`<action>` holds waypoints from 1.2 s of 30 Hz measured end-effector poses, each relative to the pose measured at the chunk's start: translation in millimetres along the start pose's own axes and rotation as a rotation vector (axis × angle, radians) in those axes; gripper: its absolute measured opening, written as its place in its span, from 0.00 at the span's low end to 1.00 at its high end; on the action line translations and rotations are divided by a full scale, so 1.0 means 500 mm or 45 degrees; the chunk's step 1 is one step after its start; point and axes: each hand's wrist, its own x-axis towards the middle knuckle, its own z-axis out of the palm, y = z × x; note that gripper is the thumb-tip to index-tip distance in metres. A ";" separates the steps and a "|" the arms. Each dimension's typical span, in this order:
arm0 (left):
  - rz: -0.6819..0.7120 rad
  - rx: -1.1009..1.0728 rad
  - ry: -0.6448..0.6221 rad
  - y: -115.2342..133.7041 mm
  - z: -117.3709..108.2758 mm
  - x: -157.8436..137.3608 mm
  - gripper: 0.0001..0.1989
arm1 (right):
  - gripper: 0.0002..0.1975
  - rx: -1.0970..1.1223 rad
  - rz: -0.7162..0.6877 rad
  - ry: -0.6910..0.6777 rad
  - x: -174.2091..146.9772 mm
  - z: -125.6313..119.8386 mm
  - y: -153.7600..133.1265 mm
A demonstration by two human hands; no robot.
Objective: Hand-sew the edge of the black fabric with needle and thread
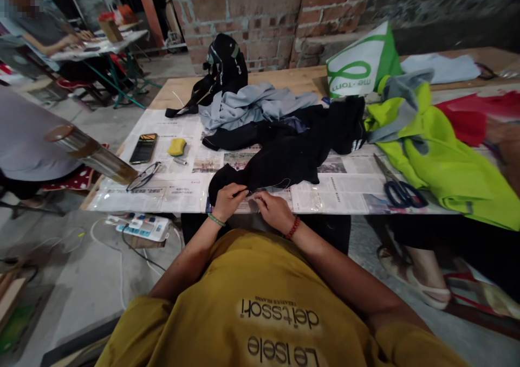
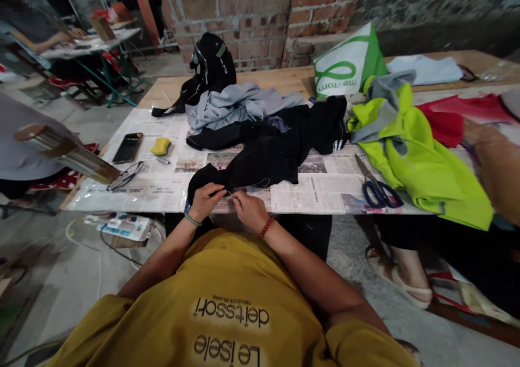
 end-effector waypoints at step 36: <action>0.132 0.059 -0.052 0.001 -0.006 -0.007 0.05 | 0.12 -0.291 0.154 -0.079 0.032 0.027 -0.038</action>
